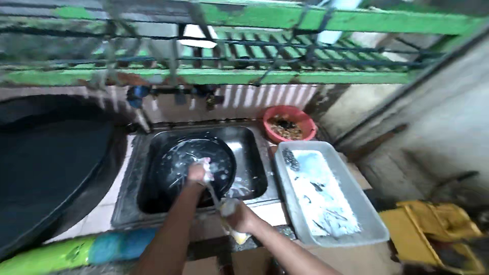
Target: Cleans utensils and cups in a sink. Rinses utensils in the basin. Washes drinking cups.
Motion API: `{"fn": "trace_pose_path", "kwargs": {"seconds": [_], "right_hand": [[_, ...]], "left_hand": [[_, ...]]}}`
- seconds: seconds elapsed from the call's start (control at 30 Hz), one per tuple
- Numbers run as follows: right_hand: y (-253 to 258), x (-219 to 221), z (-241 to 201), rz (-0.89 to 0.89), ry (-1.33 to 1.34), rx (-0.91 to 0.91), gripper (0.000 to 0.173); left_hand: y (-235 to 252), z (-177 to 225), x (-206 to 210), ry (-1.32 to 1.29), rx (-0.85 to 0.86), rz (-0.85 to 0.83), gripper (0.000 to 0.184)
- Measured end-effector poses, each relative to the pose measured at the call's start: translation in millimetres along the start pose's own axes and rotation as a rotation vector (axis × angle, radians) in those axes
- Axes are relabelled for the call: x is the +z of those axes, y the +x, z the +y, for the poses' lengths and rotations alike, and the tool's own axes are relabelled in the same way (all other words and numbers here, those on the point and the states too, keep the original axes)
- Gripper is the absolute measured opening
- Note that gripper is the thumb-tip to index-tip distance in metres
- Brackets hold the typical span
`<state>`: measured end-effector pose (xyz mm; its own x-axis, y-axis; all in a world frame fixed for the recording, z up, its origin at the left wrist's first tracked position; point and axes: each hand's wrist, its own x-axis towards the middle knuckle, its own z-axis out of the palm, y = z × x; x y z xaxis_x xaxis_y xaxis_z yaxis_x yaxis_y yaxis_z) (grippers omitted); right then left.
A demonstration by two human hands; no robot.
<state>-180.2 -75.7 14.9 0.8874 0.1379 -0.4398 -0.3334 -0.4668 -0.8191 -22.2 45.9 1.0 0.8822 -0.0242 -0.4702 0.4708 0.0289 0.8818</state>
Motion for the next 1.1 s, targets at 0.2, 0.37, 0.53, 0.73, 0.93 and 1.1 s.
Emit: {"fn": "trace_pose_path", "kwargs": {"seconds": [0.2,0.37,0.53,0.73,0.93,1.1], "right_hand": [[-74.8,-88.3,15.1,0.242,-0.021,-0.012,0.037],[-116.6,-189.9,63.2,0.520,-0.083,0.305,0.050],[-82.0,-283.1,131.9,0.347,-0.392,0.508,0.070],[-39.1,-312.1,166.0,0.113,-0.405,0.454,0.074],[-19.8,-269.0,175.7,0.202,-0.617,0.307,0.049],[-21.4,-276.9,183.4,0.200,-0.204,0.210,0.059]], "left_hand": [[67.1,32.5,-2.8,0.710,-0.023,0.030,0.070],[-31.3,29.5,103.1,0.455,0.204,-0.311,0.040],[-104.7,-8.0,228.2,0.656,0.268,-0.636,0.029],[-110.1,-36.0,329.9,1.388,-0.011,-0.441,0.051],[-96.2,-90.5,349.4,1.066,-0.002,-0.002,0.078],[-91.3,-91.8,341.9,0.858,-0.143,-0.042,0.066]]}}
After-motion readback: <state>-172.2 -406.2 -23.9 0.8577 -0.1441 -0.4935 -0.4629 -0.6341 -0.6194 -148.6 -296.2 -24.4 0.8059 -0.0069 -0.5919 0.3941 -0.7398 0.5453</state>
